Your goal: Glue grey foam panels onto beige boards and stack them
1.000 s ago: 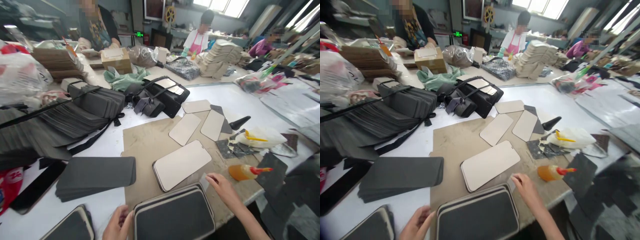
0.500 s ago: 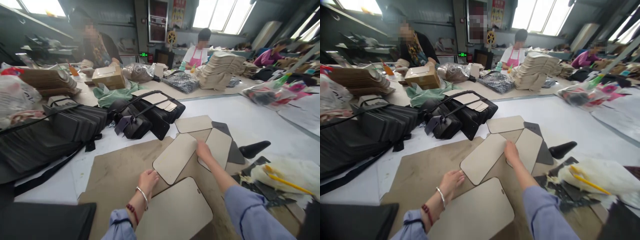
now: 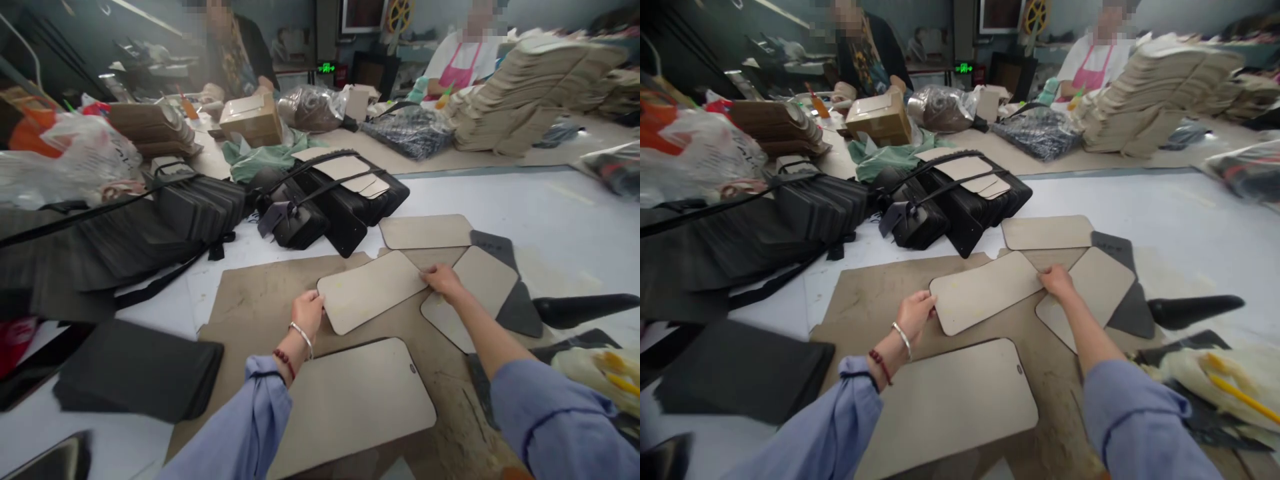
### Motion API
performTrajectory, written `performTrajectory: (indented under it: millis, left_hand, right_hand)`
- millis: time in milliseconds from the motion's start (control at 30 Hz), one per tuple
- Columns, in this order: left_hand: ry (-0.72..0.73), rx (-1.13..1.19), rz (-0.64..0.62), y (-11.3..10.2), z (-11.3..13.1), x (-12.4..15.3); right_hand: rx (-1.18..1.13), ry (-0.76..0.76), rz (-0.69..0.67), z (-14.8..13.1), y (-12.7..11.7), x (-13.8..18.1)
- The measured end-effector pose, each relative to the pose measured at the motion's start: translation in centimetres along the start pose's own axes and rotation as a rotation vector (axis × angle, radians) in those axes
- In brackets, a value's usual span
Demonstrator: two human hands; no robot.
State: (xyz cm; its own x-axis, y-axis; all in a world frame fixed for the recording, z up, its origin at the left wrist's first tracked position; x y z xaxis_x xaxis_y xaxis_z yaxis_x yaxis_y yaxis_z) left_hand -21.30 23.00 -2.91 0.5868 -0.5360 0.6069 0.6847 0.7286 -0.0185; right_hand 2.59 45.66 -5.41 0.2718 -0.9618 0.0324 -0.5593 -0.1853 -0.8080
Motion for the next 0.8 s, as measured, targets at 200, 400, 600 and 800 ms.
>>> performTrajectory:
  millis: [200, 400, 600, 800]
  left_hand:
    - [0.212, -0.074, -0.158, -3.2, 5.5, 2.6]
    - [0.288, -0.015, -0.125, -15.3, 5.8, 8.8]
    - [0.077, -0.109, -0.132, -27.0, -2.3, 15.7]
    - [-0.101, -0.22, -0.137, -31.5, -11.6, 17.2]
  right_hand:
    - [-0.266, -0.035, -0.004, -5.2, -2.2, 3.3]
    - [-0.621, -0.107, 0.027, -11.4, -4.5, 13.4]
    - [-0.583, -0.124, -0.053, -10.8, -2.3, 30.8]
    - [-0.563, 0.031, -0.102, -6.5, 3.6, 44.1]
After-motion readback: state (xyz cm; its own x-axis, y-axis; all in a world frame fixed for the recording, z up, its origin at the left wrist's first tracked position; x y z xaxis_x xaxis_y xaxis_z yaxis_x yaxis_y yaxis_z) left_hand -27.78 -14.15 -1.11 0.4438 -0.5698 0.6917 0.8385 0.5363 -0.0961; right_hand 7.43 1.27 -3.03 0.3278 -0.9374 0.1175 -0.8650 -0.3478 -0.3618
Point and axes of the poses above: each hand's wrist, its own x-axis away from the middle knuckle, its own y-axis out of the palm, z = x × y, the point moved 4 cm from there along -x, towards the middle knuckle, and after that the axes turned 14 degrees about -y, right-handed, at the moved point
